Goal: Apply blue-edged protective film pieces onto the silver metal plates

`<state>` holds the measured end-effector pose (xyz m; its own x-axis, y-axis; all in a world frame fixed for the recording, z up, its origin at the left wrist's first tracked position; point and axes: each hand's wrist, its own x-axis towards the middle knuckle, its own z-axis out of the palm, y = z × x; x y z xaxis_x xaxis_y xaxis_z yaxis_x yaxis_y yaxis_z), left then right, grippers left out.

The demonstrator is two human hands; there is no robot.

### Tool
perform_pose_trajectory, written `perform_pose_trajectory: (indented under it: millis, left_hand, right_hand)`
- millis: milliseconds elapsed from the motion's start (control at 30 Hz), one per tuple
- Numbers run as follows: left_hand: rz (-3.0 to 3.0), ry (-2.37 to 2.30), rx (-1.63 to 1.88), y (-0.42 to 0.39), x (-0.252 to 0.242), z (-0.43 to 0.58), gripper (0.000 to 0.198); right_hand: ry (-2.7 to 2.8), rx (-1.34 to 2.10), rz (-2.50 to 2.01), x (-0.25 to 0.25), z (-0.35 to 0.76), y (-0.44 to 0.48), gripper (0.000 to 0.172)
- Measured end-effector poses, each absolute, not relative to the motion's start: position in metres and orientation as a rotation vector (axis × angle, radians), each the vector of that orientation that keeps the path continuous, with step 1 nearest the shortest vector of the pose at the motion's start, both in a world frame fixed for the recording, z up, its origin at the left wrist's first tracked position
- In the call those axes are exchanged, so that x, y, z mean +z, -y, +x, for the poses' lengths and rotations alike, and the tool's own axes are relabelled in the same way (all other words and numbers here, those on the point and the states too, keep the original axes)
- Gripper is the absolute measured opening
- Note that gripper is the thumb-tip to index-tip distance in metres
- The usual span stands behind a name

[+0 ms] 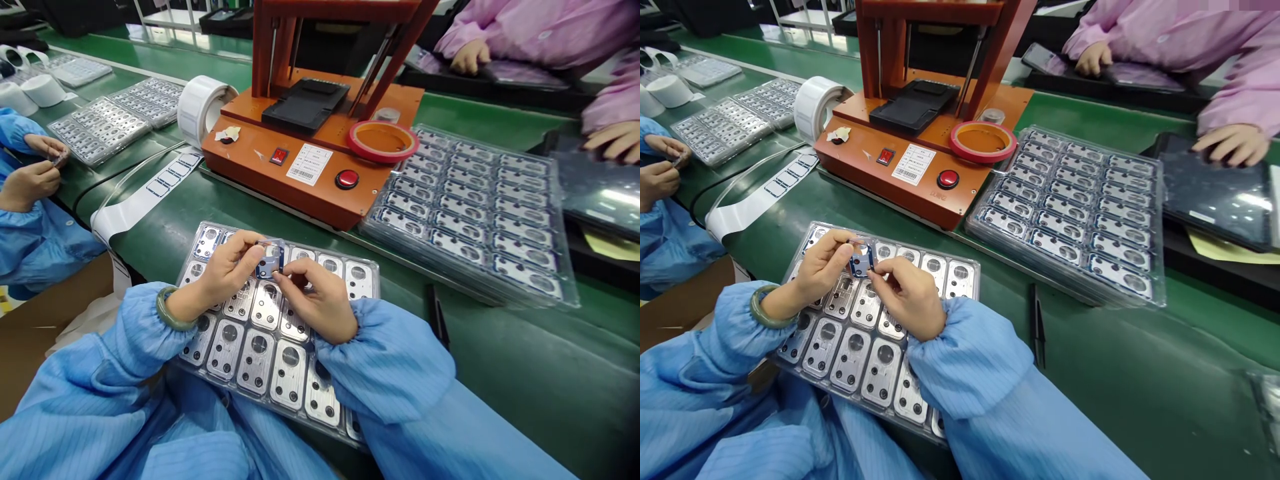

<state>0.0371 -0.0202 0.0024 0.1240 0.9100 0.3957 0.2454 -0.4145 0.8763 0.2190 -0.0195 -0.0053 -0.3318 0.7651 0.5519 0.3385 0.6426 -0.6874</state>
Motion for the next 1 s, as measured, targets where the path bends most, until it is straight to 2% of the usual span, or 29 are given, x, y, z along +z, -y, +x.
perform_pose_trajectory:
  millis: [267, 467, 733, 1000]
  left_hand:
    - [1.778, -1.202, 1.275, 0.021, 0.006, 0.036, 0.023]
    - [1.778, -1.276, 1.232, 0.020, 0.006, 0.035, 0.023]
    - [1.638, -1.304, 1.148, 0.018, 0.006, 0.038, 0.023]
    - [1.545, -1.281, 1.110, 0.018, 0.009, 0.039, 0.025]
  right_hand:
    - [2.017, 0.504, -0.864, -0.003, 0.219, 0.021, 0.004]
    - [2.102, 0.383, -0.818, 0.001, 0.221, 0.022, 0.012]
    - [2.284, -0.089, -0.698, 0.002, 0.227, 0.018, 0.027]
    - [2.349, -0.060, -0.722, 0.004, 0.234, 0.016, 0.024]
